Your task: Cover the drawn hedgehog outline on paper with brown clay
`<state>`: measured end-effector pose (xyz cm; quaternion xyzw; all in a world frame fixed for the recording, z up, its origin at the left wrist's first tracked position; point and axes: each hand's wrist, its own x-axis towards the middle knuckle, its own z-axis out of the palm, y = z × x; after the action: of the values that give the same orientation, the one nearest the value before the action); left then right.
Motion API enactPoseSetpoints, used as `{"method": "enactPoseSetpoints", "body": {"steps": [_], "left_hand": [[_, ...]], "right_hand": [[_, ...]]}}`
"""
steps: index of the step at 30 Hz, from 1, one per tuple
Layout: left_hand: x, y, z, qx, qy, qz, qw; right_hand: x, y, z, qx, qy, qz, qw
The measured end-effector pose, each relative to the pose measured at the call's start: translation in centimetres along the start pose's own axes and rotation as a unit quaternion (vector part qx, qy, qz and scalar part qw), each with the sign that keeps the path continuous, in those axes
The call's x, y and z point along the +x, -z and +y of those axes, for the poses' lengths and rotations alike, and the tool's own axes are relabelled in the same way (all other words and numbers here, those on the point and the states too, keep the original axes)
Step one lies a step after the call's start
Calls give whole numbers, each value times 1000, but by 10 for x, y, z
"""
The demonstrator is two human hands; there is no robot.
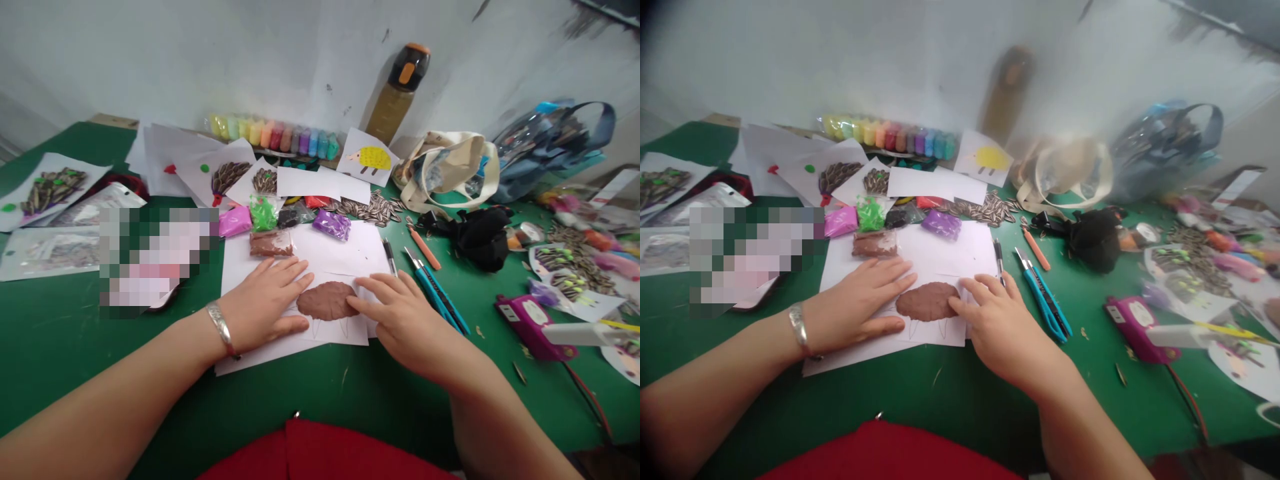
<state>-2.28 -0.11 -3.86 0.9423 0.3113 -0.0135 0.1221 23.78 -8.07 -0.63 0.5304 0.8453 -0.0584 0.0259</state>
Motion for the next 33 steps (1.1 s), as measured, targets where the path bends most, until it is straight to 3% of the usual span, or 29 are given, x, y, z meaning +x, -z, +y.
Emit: {"method": "enactPoseSetpoints", "body": {"steps": [15,23,27,33], "left_hand": [[0,0,0,10,0,0,1000],[0,1,0,5,-3,7,1000],[0,0,0,2,-1,9,1000],[0,1,1,9,3,-7,1000]], "right_hand": [[-1,2,-8,-18,8,-27,999],[-11,8,12,16,2,6,1000],[-10,4,3,13,12,-22,1000],[-9,10,2,29,6,-13,999]]}}
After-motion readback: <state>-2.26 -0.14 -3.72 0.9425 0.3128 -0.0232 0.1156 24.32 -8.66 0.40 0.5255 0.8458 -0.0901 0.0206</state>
